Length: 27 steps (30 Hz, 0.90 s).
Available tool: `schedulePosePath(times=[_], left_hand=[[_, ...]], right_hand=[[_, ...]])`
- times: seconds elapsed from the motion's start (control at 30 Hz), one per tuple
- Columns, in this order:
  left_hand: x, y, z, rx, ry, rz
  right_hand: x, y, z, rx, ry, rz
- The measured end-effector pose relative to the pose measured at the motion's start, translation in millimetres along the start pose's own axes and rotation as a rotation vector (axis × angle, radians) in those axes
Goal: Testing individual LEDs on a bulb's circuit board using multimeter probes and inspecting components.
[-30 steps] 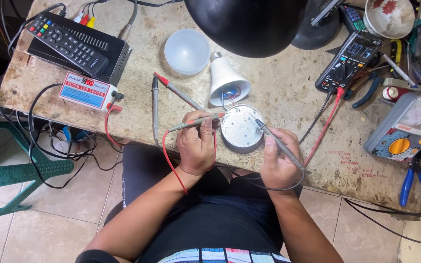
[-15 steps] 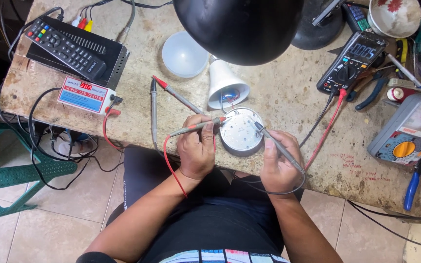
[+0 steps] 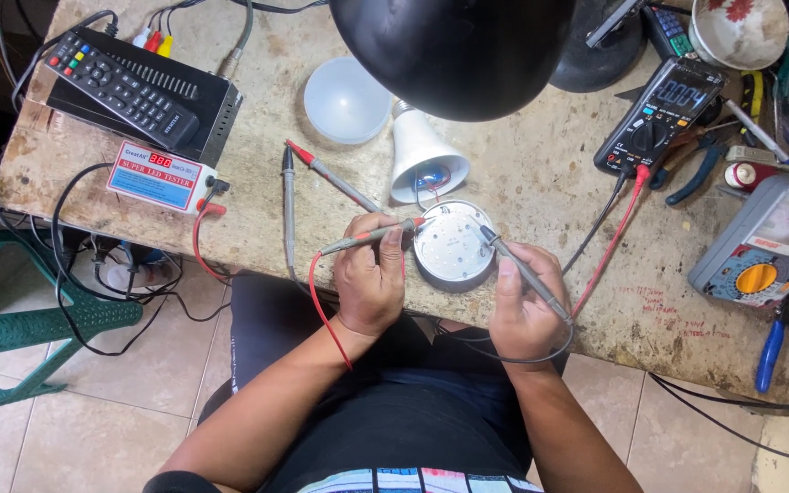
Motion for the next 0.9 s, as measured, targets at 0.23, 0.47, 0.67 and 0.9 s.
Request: schedulePosePath(times=[0.23, 0.47, 0.67, 0.9], left_hand=[[-1.5, -1.9, -1.1, 0.003, -0.011, 0.013], [-3.5, -11.4, 10.6, 0.066, 0.073, 0.040], [15.7, -8.9, 22.2, 0.162, 0.272, 0.000], [41.7, -4.5, 48.0, 0.066, 0.512, -0.235]], right_hand=[[-2.3, 0.7, 1.7, -0.020, 0.054, 0.087], [-2.6, 0.4, -0.2, 0.013, 0.036, 0.103], [-8.2, -7.1, -51.2, 0.118, -0.275, 0.161], [-1.3, 40.8, -78.8, 0.431, -0.323, -0.179]])
Point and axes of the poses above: each hand's wrist, its own x-axis away from the middle knuckle, its own y-axis out of the palm, z = x × y, the point moved 9 cm from there along -x, towards the middle knuckle, and after that the axes turned 2 degrees about -y, right-handed, at the moved point
